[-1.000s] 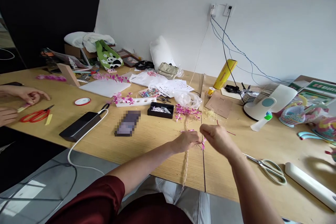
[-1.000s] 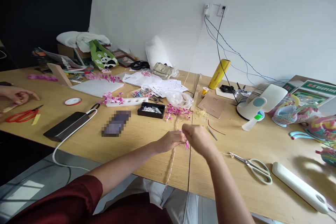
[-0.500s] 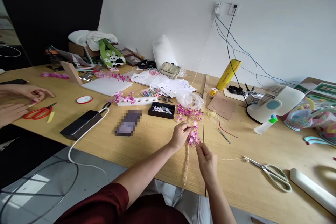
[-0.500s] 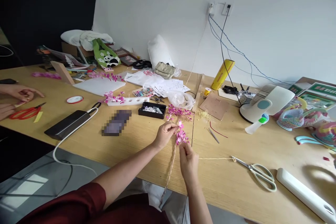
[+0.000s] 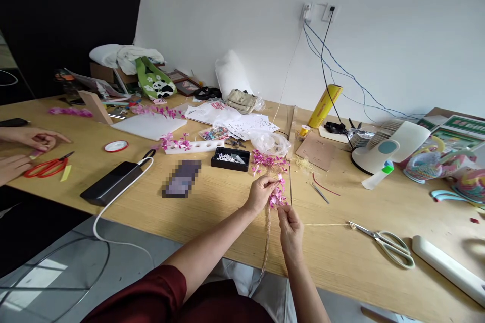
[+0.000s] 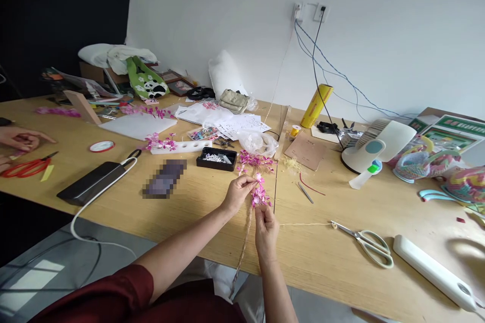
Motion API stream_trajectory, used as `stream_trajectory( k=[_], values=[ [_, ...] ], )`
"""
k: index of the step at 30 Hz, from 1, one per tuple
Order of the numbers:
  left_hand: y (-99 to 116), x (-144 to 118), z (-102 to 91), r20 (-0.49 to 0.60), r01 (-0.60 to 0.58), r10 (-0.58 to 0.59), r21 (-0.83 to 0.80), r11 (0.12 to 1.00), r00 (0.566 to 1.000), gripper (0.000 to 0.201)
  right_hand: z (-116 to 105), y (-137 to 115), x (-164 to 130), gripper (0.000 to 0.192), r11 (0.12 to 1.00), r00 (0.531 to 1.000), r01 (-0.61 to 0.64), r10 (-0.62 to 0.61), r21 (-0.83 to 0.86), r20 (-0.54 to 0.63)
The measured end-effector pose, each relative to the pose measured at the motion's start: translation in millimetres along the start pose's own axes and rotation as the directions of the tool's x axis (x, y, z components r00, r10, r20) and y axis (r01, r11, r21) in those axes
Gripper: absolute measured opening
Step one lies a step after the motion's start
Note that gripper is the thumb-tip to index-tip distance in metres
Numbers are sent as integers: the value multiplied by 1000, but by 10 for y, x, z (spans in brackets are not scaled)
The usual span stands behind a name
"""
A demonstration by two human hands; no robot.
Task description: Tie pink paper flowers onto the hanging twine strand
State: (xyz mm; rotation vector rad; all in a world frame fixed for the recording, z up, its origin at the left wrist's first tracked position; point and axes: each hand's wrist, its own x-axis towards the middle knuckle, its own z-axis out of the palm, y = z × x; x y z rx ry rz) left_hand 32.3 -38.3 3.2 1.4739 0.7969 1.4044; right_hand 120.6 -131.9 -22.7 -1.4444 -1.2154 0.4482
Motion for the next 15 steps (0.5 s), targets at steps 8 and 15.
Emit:
stream_trajectory(
  k=[8, 15],
  values=[
    [-120, 28, -56, 312, -418, 324, 310, 854, 893, 15, -386, -676, 254, 24, 800, 908, 385, -240, -460, 343],
    [219, -175, 15, 498, -347, 299, 5, 938, 814, 15, -689, -581, 991, 20, 901, 917, 305, -191, -308, 351]
  ],
)
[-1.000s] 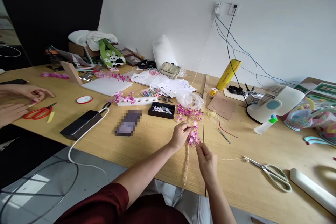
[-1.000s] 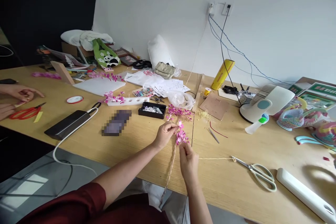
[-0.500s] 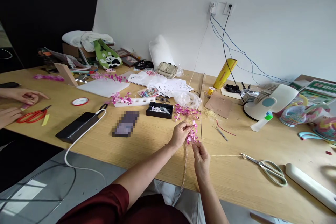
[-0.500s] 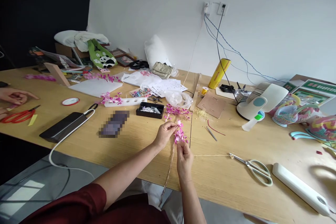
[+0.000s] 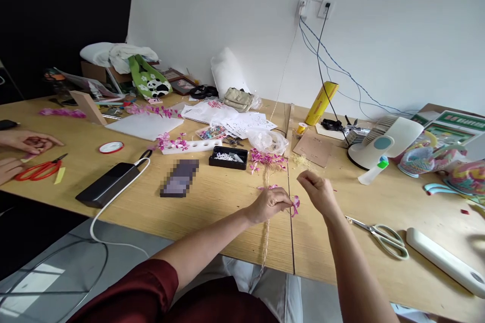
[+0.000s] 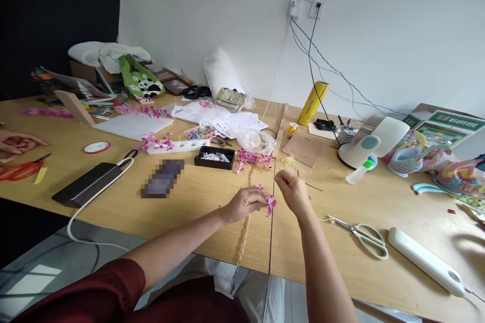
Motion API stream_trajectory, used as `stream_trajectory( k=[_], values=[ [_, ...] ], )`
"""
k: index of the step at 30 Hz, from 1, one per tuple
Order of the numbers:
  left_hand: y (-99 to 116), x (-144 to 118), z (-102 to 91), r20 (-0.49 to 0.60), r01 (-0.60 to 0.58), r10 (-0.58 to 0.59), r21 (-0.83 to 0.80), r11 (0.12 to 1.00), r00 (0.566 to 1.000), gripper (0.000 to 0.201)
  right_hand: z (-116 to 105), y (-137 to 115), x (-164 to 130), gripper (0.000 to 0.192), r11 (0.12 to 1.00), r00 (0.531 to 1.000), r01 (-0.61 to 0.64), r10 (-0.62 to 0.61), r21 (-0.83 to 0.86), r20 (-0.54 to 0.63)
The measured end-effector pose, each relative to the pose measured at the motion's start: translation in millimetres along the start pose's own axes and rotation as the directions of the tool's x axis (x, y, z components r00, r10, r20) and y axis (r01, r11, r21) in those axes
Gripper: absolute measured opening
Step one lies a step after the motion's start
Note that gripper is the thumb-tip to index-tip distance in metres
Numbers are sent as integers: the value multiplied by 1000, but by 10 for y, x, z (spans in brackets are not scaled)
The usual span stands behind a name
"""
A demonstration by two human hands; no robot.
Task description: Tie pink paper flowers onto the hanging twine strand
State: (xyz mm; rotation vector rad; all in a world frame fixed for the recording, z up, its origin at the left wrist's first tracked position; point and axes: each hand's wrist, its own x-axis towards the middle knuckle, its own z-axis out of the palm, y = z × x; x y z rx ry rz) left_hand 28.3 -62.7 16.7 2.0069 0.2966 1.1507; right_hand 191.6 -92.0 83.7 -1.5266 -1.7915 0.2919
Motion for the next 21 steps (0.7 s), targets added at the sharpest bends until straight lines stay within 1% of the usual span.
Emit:
stream_trajectory(
  k=[1, 2, 4, 5, 7, 8, 10, 13, 16, 17, 19, 21],
  values=[
    [28, -3, -11, -74, 60, -66, -77, 995, 995, 15, 58, 110, -21, 21, 995, 998, -56, 59, 77, -34],
    [37, -5, -28, -152, 120, -143, -150, 981, 978, 16, 139, 209, -69, 21, 983, 992, -107, 115, 149, -49],
    [5, -4, -75, -285, 209, -284, -268, 940, 915, 16, 337, 346, -222, 21, 947, 977, -198, 212, 252, -31],
    [-29, -1, -99, -335, 232, -330, -302, 925, 883, 16, 440, 377, -311, 22, 929, 971, -227, 239, 291, -6],
    [-110, 8, -140, -404, 254, -372, -316, 914, 836, 15, 635, 364, -481, 23, 902, 967, -243, 256, 357, 10],
    [-148, 12, -153, -429, 262, -376, -302, 917, 821, 15, 723, 327, -554, 23, 894, 967, -238, 256, 379, 3],
    [-208, 17, -159, -466, 274, -361, -245, 930, 808, 15, 877, 214, -667, 24, 890, 966, -216, 256, 401, -46],
    [-273, 11, -139, -489, 272, -301, -131, 953, 818, 14, 1046, 18, -769, 24, 913, 959, -188, 250, 361, -131],
    [-347, -3, -125, -479, 239, -202, 17, 971, 854, 11, 1075, -147, -811, 25, 957, 968, -165, 203, 238, -145],
    [-373, -8, -126, -466, 226, -166, 77, 971, 869, 11, 1036, -193, -807, 25, 973, 975, -144, 170, 180, -140],
    [-407, -18, -134, -408, 189, -95, 197, 962, 908, 11, 876, -278, -754, 25, 997, 992, -74, 76, 31, -100],
    [-395, -27, -134, -274, 113, -32, 287, 951, 961, 14, 623, -352, -626, 24, 990, 1000, 26, -26, -137, 2]
  ],
)
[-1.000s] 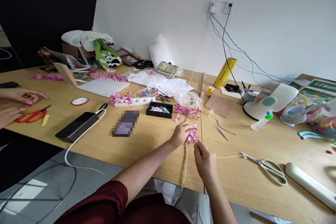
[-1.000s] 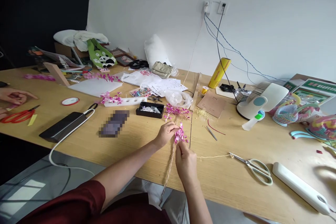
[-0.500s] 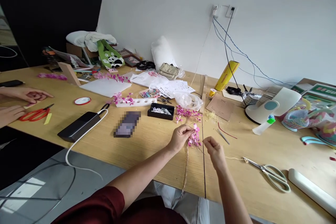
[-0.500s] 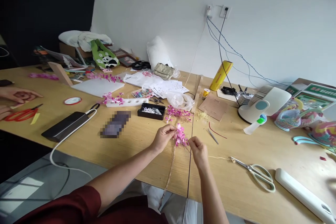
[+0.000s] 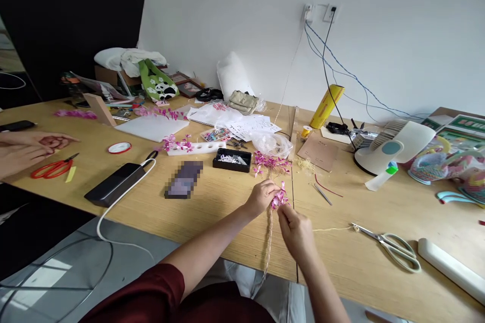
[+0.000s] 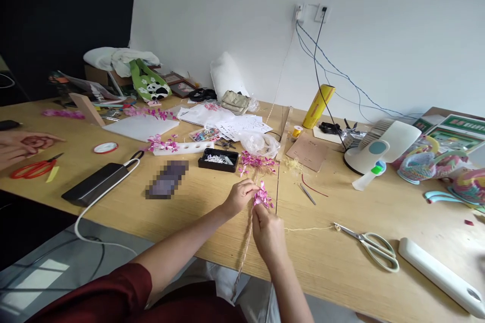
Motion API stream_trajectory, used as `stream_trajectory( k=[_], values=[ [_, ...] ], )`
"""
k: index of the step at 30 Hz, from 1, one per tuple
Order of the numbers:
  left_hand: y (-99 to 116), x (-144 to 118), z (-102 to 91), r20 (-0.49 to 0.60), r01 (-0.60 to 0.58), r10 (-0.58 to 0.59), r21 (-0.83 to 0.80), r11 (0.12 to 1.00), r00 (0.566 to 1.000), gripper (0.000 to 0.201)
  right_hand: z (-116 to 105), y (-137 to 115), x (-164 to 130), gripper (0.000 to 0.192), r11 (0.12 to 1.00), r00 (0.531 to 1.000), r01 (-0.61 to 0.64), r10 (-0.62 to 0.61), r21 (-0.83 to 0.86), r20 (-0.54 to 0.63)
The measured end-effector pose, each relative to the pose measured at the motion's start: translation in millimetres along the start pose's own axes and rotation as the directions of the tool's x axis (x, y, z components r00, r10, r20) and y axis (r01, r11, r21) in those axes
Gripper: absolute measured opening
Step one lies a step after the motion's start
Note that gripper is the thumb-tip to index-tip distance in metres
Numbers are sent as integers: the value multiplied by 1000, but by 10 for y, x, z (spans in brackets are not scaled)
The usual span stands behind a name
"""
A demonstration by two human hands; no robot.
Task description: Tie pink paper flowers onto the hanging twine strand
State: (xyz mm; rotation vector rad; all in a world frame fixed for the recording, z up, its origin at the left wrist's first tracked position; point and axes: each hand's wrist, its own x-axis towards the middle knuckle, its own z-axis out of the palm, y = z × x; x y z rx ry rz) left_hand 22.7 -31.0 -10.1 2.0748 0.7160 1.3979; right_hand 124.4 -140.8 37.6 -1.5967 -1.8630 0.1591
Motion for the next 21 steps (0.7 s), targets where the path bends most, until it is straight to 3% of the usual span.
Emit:
stream_trajectory(
  k=[4, 7, 10, 13, 16, 21],
  values=[
    [199, -31, -7, 284, -175, 196, -97, 980, 939, 18, -510, 86, 406, 22, 983, 986, 116, -96, -144, 136],
    [393, -41, -16, 296, -119, 187, -234, 965, 937, 17, -572, 340, 593, 21, 997, 992, 34, -42, 75, 115],
    [459, -18, -48, 128, 63, -21, -336, 940, 992, 16, -317, 610, 512, 22, 922, 985, -163, 170, 352, 11],
    [369, 24, -85, -49, 172, -203, -359, 917, 978, 16, 34, 700, 254, 23, 830, 963, -250, 269, 498, 35],
    [234, 50, -93, -135, 193, -242, -302, 934, 961, 15, 297, 589, 4, 23, 804, 958, -251, 288, 540, 16],
    [99, 58, -27, -170, 171, -209, -210, 963, 963, 13, 522, 298, -199, 23, 874, 947, -216, 295, 434, -123]
  ],
)
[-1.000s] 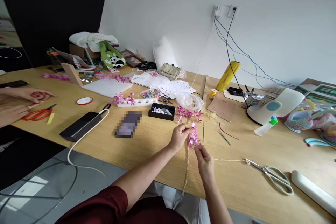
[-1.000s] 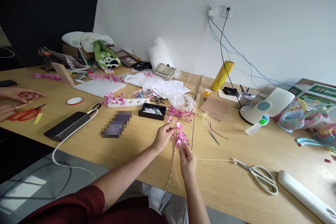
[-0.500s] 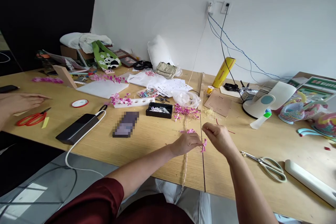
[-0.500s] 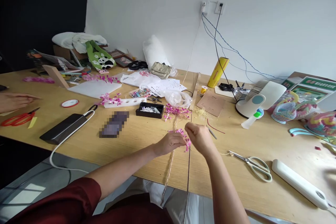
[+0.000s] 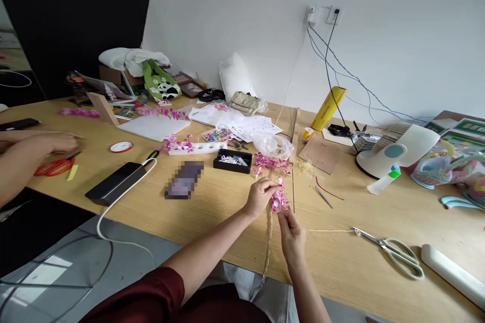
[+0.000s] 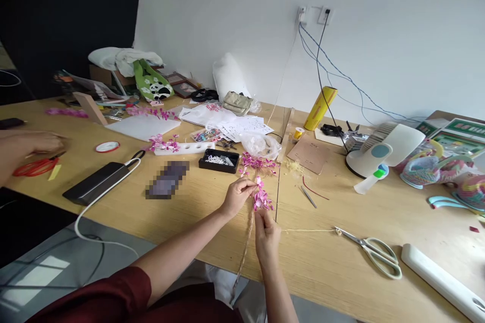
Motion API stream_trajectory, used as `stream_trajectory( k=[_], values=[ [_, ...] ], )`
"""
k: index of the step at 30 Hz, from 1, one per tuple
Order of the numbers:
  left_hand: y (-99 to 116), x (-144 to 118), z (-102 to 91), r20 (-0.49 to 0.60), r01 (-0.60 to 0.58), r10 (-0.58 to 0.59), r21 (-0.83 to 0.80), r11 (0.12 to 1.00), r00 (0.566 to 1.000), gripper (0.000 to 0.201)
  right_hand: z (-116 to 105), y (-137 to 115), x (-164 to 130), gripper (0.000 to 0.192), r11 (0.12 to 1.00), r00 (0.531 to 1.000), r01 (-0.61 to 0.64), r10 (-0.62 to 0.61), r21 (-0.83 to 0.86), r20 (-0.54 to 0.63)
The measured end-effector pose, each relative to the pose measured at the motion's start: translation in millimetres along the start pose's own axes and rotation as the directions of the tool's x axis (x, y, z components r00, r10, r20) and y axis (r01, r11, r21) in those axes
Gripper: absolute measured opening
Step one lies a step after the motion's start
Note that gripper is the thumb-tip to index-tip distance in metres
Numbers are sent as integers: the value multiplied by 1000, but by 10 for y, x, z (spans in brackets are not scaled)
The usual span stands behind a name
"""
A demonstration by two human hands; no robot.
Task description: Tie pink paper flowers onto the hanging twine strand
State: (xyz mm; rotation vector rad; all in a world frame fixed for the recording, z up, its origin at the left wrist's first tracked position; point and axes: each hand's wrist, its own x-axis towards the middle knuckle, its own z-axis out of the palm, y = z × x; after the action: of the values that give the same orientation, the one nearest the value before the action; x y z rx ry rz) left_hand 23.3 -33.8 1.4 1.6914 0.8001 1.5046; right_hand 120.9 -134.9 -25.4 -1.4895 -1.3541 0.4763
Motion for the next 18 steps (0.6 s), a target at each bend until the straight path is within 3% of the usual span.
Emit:
stream_trajectory(
  k=[4, 7, 9, 11, 13, 14, 16, 18],
  values=[
    [-96, 14, 27, 40, -101, 96, 140, 985, 995, 12, -9, -194, -37, 26, 977, 991, 129, -123, -167, 46],
    [-116, -2, 14, 221, -191, 146, 201, 961, 964, 15, -256, -437, 140, 27, 900, 958, 281, -245, -334, 149],
    [-63, -39, 9, 391, -265, 184, 162, 951, 902, 16, -486, -585, 361, 25, 832, 916, 390, -308, -395, 255],
    [49, -90, 22, 542, -331, 251, 52, 942, 802, 17, -685, -648, 605, 24, 799, 867, 469, -336, -376, 368],
    [191, -139, 45, 609, -330, 307, -79, 941, 731, 18, -791, -589, 791, 21, 848, 890, 414, -301, -332, 341],
    [258, -156, 54, 590, -294, 309, -124, 948, 746, 17, -802, -516, 842, 22, 885, 920, 354, -271, -302, 285],
    [356, -164, 59, 474, -177, 234, -163, 971, 849, 16, -747, -320, 842, 24, 950, 968, 228, -198, -215, 153],
    [390, -136, 38, 305, -68, 117, -168, 983, 945, 17, -627, -120, 720, 26, 981, 988, 129, -115, -144, 101]
  ],
)
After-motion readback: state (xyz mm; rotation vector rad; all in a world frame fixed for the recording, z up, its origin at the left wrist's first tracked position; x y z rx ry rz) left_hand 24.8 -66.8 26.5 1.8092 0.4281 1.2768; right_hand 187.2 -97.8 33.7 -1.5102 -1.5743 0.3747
